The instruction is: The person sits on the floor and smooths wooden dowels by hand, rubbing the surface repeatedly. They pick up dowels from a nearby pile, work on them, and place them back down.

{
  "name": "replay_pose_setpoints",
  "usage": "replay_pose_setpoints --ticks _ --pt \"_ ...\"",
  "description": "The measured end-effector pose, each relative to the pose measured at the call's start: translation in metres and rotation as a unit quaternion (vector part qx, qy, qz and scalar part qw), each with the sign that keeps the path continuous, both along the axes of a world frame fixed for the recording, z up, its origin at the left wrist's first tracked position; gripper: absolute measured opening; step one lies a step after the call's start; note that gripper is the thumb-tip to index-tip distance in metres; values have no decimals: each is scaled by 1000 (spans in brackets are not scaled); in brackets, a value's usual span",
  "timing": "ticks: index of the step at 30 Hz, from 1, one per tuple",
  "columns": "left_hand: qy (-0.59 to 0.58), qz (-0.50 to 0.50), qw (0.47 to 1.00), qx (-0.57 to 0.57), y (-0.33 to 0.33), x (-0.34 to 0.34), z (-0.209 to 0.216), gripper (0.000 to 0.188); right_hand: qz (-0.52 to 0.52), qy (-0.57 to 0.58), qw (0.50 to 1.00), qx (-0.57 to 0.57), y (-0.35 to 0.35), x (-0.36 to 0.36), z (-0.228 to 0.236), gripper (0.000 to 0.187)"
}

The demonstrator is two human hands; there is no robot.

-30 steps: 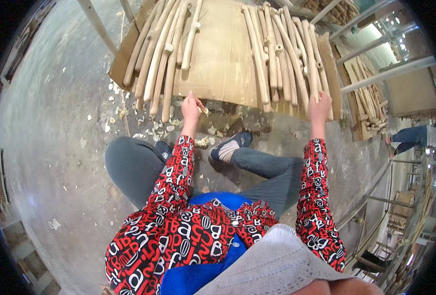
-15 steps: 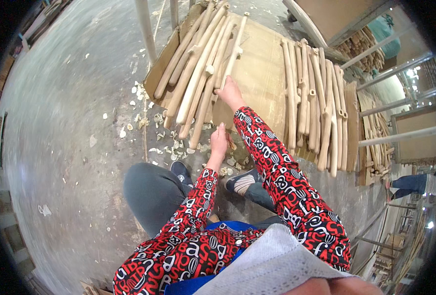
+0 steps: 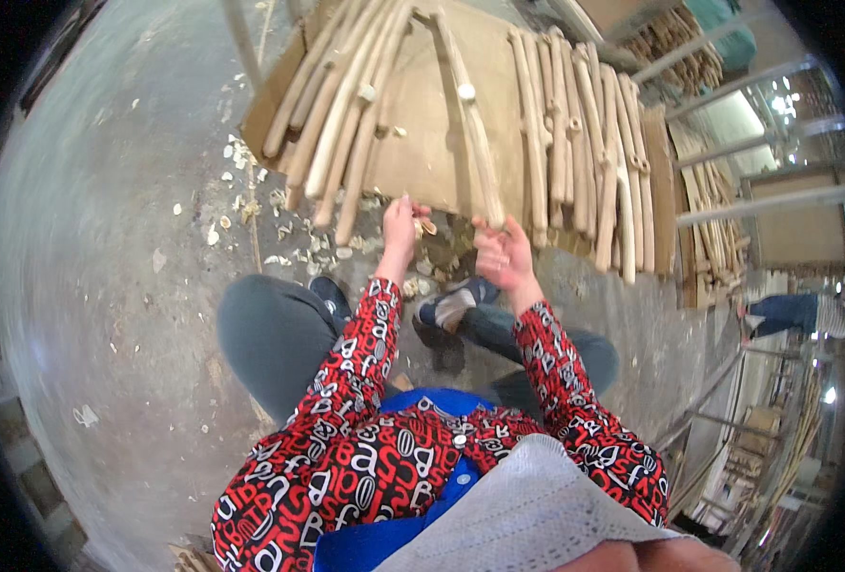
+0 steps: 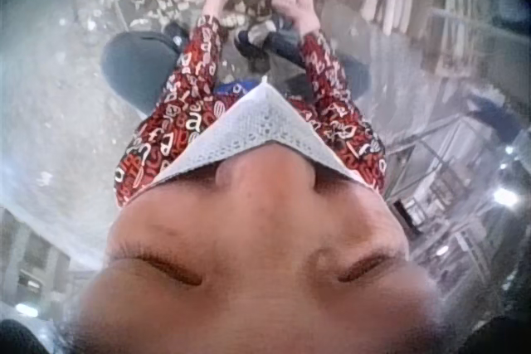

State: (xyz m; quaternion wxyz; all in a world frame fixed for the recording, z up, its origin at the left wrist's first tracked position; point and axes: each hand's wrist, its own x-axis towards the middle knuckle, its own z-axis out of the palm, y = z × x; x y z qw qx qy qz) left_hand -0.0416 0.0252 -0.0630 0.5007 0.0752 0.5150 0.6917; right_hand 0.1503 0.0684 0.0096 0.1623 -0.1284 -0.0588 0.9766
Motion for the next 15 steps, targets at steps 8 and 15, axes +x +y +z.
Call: replay_pose_setpoints --ticks 8,15 --pt "76 -89 992 -48 -15 38 7 48 -214 -527 762 310 6 13 -41 28" --pt "-27 -42 998 -35 -17 29 26 36 -177 -651 306 672 62 -56 -72 63"
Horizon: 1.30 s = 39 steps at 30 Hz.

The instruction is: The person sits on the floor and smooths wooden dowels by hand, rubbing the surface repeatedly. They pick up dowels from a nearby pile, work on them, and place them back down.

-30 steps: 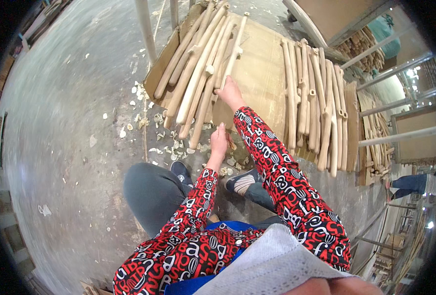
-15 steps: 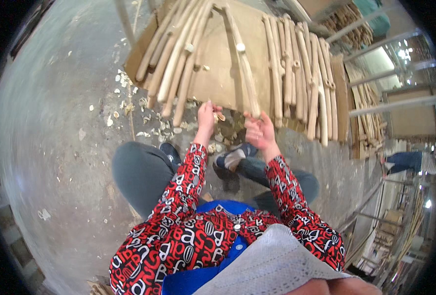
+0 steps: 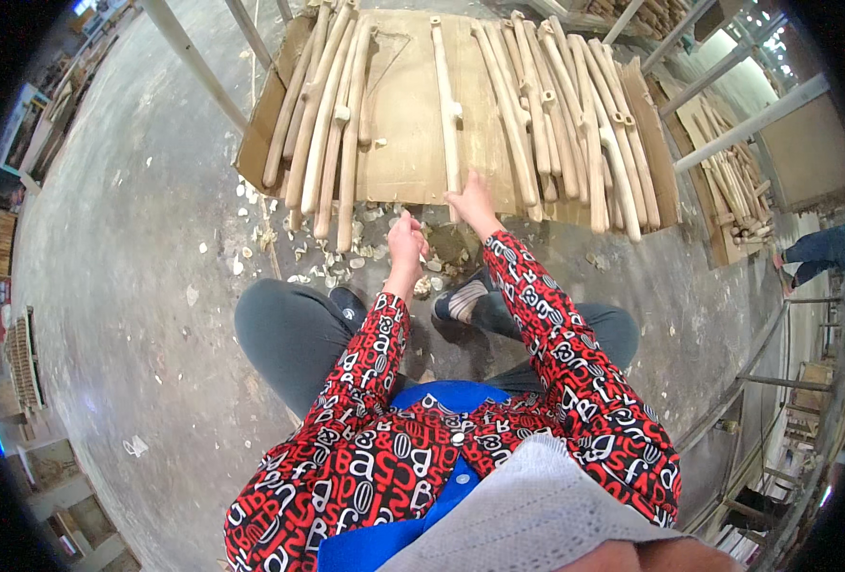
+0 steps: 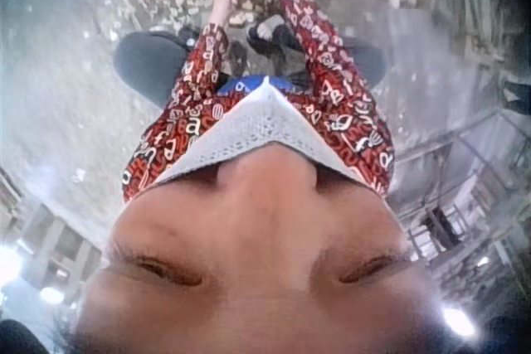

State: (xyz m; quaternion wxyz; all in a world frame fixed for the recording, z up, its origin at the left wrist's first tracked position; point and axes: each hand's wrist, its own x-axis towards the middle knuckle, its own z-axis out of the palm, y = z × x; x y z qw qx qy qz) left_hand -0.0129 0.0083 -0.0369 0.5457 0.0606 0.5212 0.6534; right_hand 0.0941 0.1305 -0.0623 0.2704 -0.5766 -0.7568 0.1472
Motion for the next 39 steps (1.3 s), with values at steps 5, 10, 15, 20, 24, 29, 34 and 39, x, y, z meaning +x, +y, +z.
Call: replay_pose_setpoints --ticks 5,10,15,20,24,29,34,39 --pt "39 -32 998 30 -1 -1 7 50 -44 315 880 -352 4 -16 28 47" --pt "19 -33 994 99 5 7 9 66 160 753 178 -613 -54 53 40 41" --pt "28 -76 992 97 2 15 -12 24 39 673 433 -598 -130 105 57 48" --pt "344 -173 919 90 0 46 2 33 114 709 336 -610 -165 137 41 42" --pt "487 -238 833 112 -15 62 15 38 78 709 325 -621 -214 149 47 40" --pt "535 -230 788 198 -18 67 13 35 28 646 444 -620 -233 162 57 37" --pt "594 -188 739 256 -18 70 4 20 21 642 461 -612 -232 162 59 35" --pt "671 -175 660 290 -15 71 6 10 14 656 436 -615 -231 164 62 32"
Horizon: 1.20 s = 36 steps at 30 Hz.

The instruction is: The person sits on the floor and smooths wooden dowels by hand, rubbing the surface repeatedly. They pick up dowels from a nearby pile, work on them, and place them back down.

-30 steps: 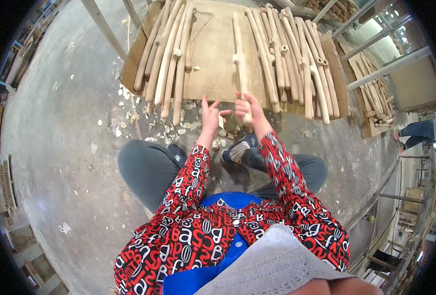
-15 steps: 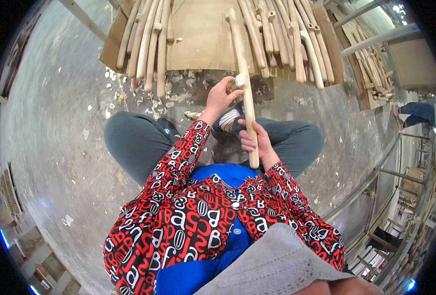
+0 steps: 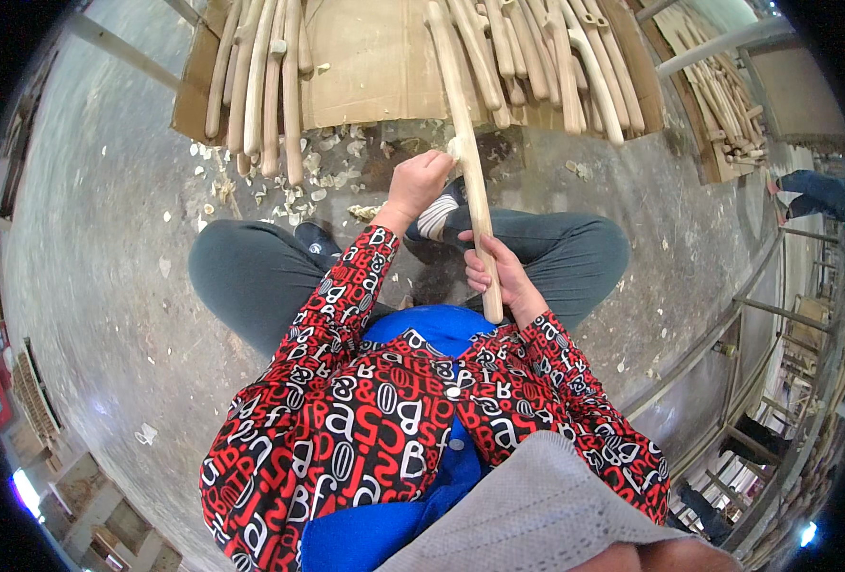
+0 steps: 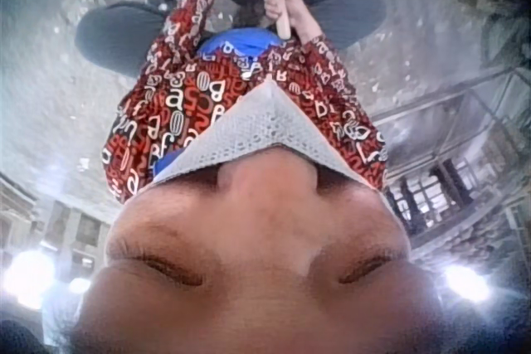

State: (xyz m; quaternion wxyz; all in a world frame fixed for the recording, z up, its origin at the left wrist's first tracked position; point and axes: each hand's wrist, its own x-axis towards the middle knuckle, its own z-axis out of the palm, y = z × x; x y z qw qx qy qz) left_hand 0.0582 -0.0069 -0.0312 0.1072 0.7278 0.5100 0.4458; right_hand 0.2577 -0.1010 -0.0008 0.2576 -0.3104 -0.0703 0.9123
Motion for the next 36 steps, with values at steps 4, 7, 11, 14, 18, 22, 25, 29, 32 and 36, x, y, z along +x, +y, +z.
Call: replay_pose_setpoints --ticks 4,7,11,14,18,22,25,29,32,36 --pt "42 10 999 7 0 -2 -1 9 13 -132 990 40 1 -8 13 30" --pt "9 20 999 28 3 -4 -1 9 13 -140 989 37 1 -15 26 30" --pt "-21 1 999 45 8 -9 6 9 6 -75 997 -7 3 -16 39 30" --pt "-90 32 995 28 12 -4 7 7 5 -26 999 -27 5 -12 44 32" --pt "-306 100 935 -148 20 -1 -5 14 -32 222 969 -101 4 -6 40 38" --pt "-534 239 800 -135 34 -79 -39 13 -43 372 915 -148 -7 -4 36 47" --pt "-572 113 794 -171 35 -39 -22 27 -85 315 937 -121 -14 12 16 48" --pt "-522 -39 831 -186 20 -13 -19 19 -43 139 988 -45 -8 7 15 40" --pt "-493 -37 826 -268 20 -13 -12 26 18 -178 979 95 -10 -3 15 29" --pt "-422 -25 842 -336 22 -27 -13 34 30 -279 951 130 -8 -8 22 23"
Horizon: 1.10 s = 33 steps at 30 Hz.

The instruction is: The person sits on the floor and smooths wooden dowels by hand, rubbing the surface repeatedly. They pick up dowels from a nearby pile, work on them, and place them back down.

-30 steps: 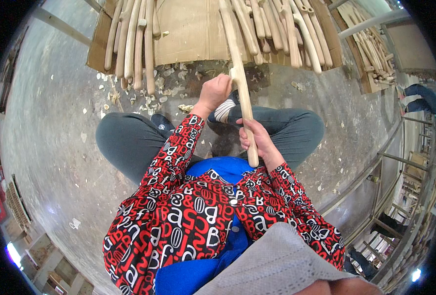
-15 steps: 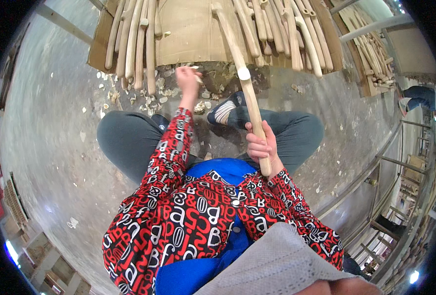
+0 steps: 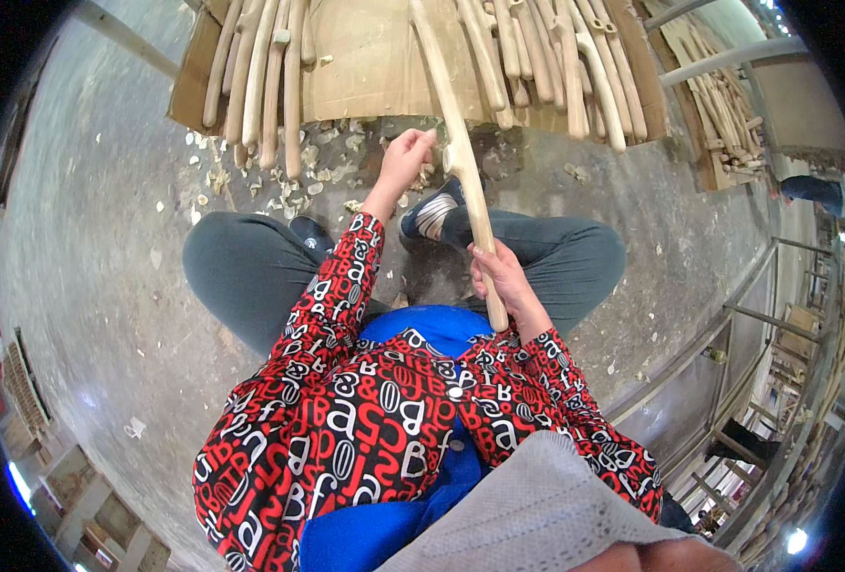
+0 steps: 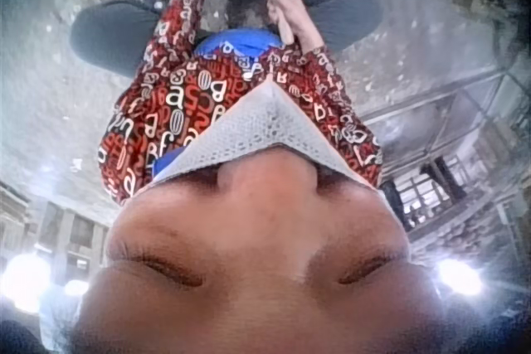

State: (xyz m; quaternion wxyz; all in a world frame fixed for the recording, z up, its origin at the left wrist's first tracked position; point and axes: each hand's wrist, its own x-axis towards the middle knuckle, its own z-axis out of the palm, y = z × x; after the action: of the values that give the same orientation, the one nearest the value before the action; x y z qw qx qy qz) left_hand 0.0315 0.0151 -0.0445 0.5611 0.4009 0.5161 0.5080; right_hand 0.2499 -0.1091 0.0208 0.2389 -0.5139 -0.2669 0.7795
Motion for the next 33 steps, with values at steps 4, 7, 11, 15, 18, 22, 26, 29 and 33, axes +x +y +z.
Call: replay_pose_setpoints --ticks 4,7,11,15,18,22,26,29,33 --pt "29 -86 996 -14 0 -8 3 28 30 -80 995 56 1 0 -6 22" --pt "142 -137 980 9 3 -4 16 27 50 -202 967 150 -4 7 -21 26" --pt "227 -197 954 -8 5 -17 16 24 132 -308 919 207 -7 2 -11 32" --pt "263 -220 939 4 9 -16 22 23 142 -322 916 191 -9 3 -13 34" --pt "310 -209 926 52 11 -11 20 25 138 -352 898 223 -12 2 -18 36" --pt "352 -191 909 115 13 -7 8 28 147 -422 857 256 -11 4 -17 42" --pt "138 -106 985 -6 4 13 -12 24 150 -408 861 263 -8 16 -16 47" --pt "-139 -82 977 -142 -5 31 -19 18 124 -361 880 282 -12 26 -20 48" --pt "-224 2 960 -165 -6 27 -11 18 142 -346 893 251 -8 16 -6 45"
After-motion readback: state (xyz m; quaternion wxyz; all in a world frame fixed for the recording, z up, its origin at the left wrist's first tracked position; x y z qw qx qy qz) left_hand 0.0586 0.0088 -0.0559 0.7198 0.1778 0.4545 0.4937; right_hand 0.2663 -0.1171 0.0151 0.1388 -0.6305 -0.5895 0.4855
